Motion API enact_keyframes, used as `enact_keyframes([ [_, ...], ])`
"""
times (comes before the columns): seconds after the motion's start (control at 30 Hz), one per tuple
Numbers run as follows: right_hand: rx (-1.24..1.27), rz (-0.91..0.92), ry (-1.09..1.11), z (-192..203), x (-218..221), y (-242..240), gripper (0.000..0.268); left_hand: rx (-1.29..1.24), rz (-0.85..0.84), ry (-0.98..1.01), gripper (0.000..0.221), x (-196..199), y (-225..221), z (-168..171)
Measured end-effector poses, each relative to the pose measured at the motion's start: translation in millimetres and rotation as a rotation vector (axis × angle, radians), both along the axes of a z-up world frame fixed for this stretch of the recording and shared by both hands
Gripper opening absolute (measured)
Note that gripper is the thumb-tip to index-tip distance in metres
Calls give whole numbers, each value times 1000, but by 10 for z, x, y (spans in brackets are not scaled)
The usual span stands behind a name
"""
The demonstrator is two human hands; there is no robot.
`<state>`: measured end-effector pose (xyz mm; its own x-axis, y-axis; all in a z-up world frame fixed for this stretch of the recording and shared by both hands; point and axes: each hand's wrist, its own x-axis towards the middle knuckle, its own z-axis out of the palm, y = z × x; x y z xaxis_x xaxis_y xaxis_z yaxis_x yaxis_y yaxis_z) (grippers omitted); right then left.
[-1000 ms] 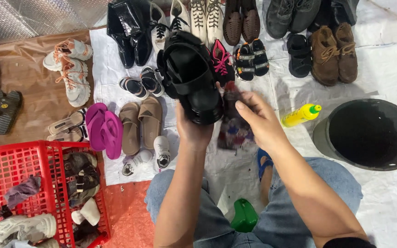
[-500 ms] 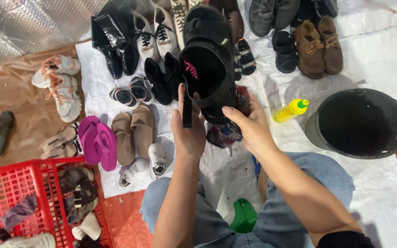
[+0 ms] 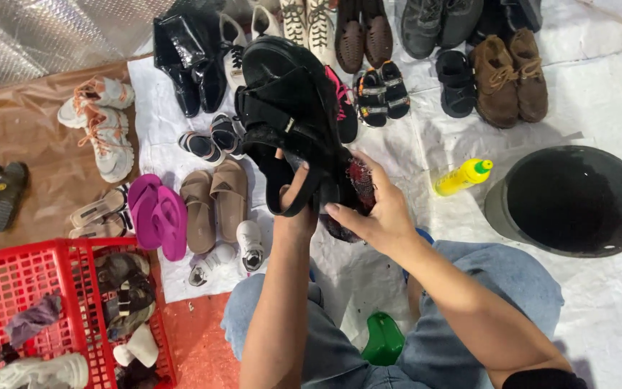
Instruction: Cleaning a black sandal using a toothbrush for scrubbing and a cloth for wiping.
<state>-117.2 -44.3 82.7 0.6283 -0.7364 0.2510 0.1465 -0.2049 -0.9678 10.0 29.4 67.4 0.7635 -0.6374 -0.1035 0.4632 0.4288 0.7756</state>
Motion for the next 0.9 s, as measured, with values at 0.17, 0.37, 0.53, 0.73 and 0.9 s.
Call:
enact_keyframes([
  [0.17,42,66,67,-89,-146,-274,48,84,14,57,62,34,21,34],
  [0.37,254,-128,225,234,-326,-640,66,225,11,161,57,21,5,105],
  [0.53,-250,-209,24,462,-437,-724,39,278,-81,157,56,-83,-24,152],
  [0.73,-484,-387,38,276,-375,-723,42,262,-277,-61,55,-157,-4,149],
  [0.9,-643,-327,0,251,-298,-643,18,266,-259,-157,55,-128,22,109],
])
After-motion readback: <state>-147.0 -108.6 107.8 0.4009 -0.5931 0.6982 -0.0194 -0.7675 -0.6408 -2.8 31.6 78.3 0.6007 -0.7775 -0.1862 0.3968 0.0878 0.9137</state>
